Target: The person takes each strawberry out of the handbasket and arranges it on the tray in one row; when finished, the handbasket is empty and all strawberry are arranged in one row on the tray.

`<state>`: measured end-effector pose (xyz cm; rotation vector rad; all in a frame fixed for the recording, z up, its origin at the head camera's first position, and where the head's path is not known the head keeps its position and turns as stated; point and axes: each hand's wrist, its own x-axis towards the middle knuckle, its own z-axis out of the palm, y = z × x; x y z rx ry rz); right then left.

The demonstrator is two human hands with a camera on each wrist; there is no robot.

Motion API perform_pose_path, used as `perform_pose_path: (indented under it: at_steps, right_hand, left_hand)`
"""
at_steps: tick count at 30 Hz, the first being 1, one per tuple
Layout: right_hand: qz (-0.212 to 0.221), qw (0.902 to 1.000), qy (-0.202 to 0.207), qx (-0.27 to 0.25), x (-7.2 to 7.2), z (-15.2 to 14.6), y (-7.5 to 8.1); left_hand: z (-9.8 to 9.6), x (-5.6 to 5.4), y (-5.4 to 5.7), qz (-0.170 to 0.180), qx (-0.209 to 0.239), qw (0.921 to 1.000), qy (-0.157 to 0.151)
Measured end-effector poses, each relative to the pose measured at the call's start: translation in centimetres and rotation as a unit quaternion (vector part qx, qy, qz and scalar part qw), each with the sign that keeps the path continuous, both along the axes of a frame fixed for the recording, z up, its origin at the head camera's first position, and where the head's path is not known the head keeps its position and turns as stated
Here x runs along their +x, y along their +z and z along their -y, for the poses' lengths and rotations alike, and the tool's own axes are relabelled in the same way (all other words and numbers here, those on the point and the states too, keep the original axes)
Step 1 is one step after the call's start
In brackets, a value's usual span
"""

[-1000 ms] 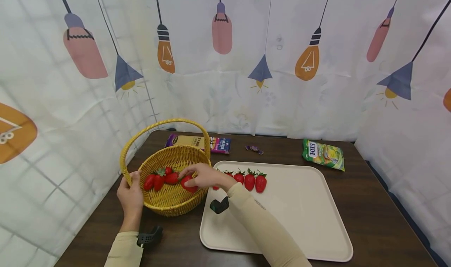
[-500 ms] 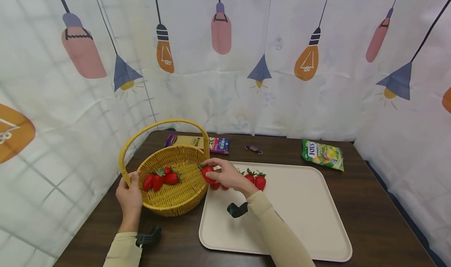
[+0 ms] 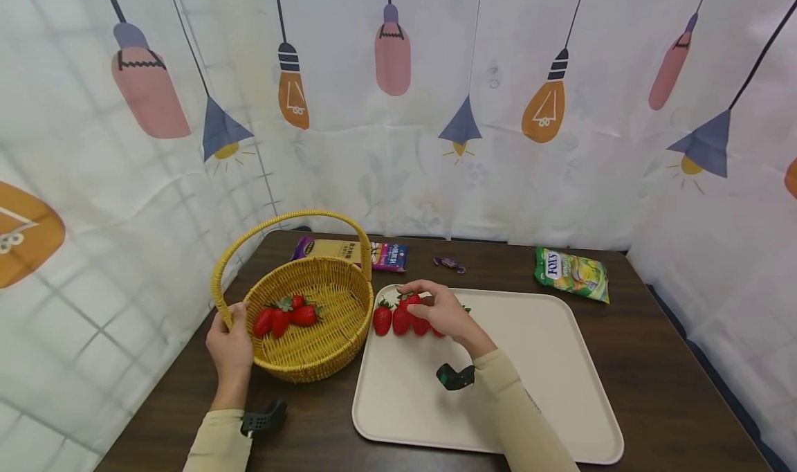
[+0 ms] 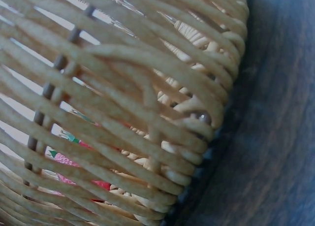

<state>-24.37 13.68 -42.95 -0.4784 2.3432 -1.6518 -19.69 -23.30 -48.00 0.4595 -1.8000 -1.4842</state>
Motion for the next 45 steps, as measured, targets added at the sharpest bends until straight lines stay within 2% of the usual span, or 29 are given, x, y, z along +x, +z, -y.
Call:
perform_pose_path:
  at_steps: [5, 13, 22, 29, 33, 45]
  right_hand:
    - [0.000, 0.9989, -0.046, -0.004, 0.0, -1.8, -0.4]
    - [0.016, 0.9971, -0.073, -0.013, 0.0, -4.8, -1.4]
    - [0.024, 0.9927, -0.117, -0.018, 0.4, -8.1, -1.7]
    - [0.023, 0.9913, -0.128, -0.022, 0.6, -10.2, -2.2]
    - [0.032, 0.9891, -0.143, -0.019, 0.8, -11.5, -2.9]
    - [0.047, 0.9837, -0.174, -0.005, 0.8, -14.8, -5.1]
  left_hand:
    - [0.0, 0.1, 0.1, 0.005, 0.001, 1.0000, 0.001]
    - [0.0, 0.1, 0.1, 0.010, -0.004, 0.9999, -0.003]
    - [0.0, 0.0, 0.1, -0.001, -0.002, 1.0000, -0.006]
    - [0.0, 0.0, 0.0, -0.001, -0.001, 1.0000, -0.009]
    - [-0.1, 0.1, 0.0, 0.004, -0.003, 0.9999, -0.011]
    - [0.1, 0.0, -0.1, -0.007, 0.009, 0.9998, -0.017]
